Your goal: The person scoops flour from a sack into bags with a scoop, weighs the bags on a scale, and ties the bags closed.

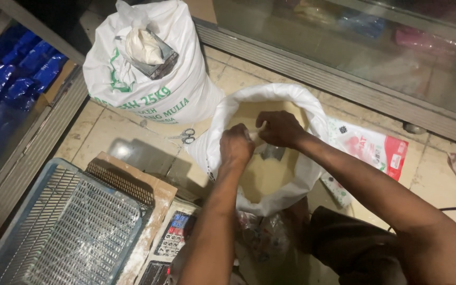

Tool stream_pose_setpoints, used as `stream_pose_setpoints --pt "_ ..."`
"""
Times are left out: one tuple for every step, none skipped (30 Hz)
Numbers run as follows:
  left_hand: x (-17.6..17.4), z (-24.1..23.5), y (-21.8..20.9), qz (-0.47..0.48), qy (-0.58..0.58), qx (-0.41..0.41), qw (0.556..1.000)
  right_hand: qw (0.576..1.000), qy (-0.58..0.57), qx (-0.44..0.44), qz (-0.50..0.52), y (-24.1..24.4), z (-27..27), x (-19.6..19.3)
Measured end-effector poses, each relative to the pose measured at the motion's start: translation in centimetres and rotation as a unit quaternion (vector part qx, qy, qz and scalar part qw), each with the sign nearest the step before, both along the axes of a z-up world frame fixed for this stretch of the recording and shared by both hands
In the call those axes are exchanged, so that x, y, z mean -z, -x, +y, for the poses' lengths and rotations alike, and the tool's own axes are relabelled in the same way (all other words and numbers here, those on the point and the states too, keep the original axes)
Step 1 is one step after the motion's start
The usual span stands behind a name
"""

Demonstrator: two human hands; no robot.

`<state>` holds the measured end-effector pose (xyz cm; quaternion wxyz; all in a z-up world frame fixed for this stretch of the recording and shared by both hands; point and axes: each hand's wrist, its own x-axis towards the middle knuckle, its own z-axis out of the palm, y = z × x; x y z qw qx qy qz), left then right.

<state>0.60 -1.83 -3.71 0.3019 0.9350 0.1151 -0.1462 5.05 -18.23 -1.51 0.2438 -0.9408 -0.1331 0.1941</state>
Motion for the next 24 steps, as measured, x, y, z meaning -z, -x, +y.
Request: stream_pose_setpoints --pt "-0.6 -0.1 0.1 -0.002 0.001 -0.002 1.0 1.0 0.001 -0.002 -0.002 0.0 -0.2 0.1" --pt "-1.2 -0.2 0.3 -0.003 0.02 -0.017 1.0 0.999 -0.024 0.018 0.026 0.0 -0.4 0.1" --pt "-1.8 -0.4 0.4 -0.005 0.04 -0.032 0.999 0.997 -0.048 0.038 0.054 -0.1 -0.6 0.2" --pt "-1.4 -0.2 0.1 -0.006 0.04 -0.032 0.999 0.997 -0.048 0.039 0.053 -0.1 -0.6 0.6" --pt "-1.1 -0.1 -0.2 -0.006 0.035 -0.028 0.999 0.98 -0.137 0.093 0.109 -0.1 -0.7 1.1" --pt "-0.7 0.0 -0.4 -0.007 0.029 -0.025 0.999 0.95 -0.225 0.145 0.163 -0.2 -0.8 1.5" --pt "-1.0 -0.1 -0.5 -0.008 0.029 -0.024 0.999 0.95 -0.225 0.146 0.162 -0.1 -0.7 1.2" --pt "-1.3 -0.1 -0.4 0.001 0.021 -0.028 0.999 0.933 -0.262 0.168 0.182 0.0 -0.6 0.8" --pt "-1.5 -0.1 -0.4 0.01 0.013 -0.032 0.999 0.914 -0.298 0.189 0.201 0.2 -0.5 0.5" --pt "-1.7 0.1 -0.3 0.01 0.013 -0.033 0.999 0.914 -0.298 0.189 0.202 0.3 -0.4 0.1" --pt "-1.8 0.2 -0.3 0.012 0.019 -0.041 0.999 0.917 -0.296 0.178 0.201 0.5 -0.2 -0.3" --pt "-2.0 0.3 -0.3 0.013 0.026 -0.047 0.998 0.92 -0.294 0.168 0.199 0.7 -0.2 -0.7" --pt "-2.3 0.2 -0.2 0.013 0.026 -0.046 0.999 0.919 -0.295 0.169 0.199 0.9 -0.1 -0.9" --pt "-2.7 0.1 -0.1 0.014 0.033 -0.05 0.998 0.938 -0.265 0.145 0.169 1.1 -0.1 -1.2" --pt "-3.0 0.0 0.0 0.014 0.04 -0.053 0.998 0.955 -0.235 0.121 0.138 1.3 0.0 -1.4" --pt "-3.1 -0.1 0.0 0.013 0.04 -0.053 0.998 0.955 -0.235 0.121 0.137 1.3 0.2 -1.8" --pt "-3.1 -0.1 0.0 0.017 0.039 -0.056 0.998 0.994 -0.087 0.054 0.038 1.4 0.5 -2.1" --pt "-3.1 -0.2 0.0 0.021 0.039 -0.06 0.997 0.996 0.064 -0.016 -0.063 1.6 0.7 -2.5" --pt "-2.9 -0.3 -0.1 0.02 0.039 -0.06 0.997 0.996 0.064 -0.017 -0.063 1.6 0.7 -1.5" --pt "-2.8 -0.4 -0.3 0.023 0.038 -0.058 0.997 0.994 0.073 -0.023 -0.077 1.5 0.6 -0.6" --pt "-2.8 -0.5 -0.4 0.025 0.037 -0.056 0.997 0.992 0.083 -0.029 -0.091 1.5 0.4 0.3" --pt "-2.7 -0.3 -0.4 0.025 0.038 -0.056 0.997 0.992 0.083 -0.029 -0.092 1.1 0.3 0.8" --pt "-2.7 -0.2 -0.4 0.027 0.038 -0.053 0.997 0.992 0.057 -0.041 -0.109 0.7 0.1 1.3" --pt "-2.7 -0.1 -0.5 0.028 0.039 -0.051 0.998 0.99 0.031 -0.054 -0.127 0.3 0.0 1.7"
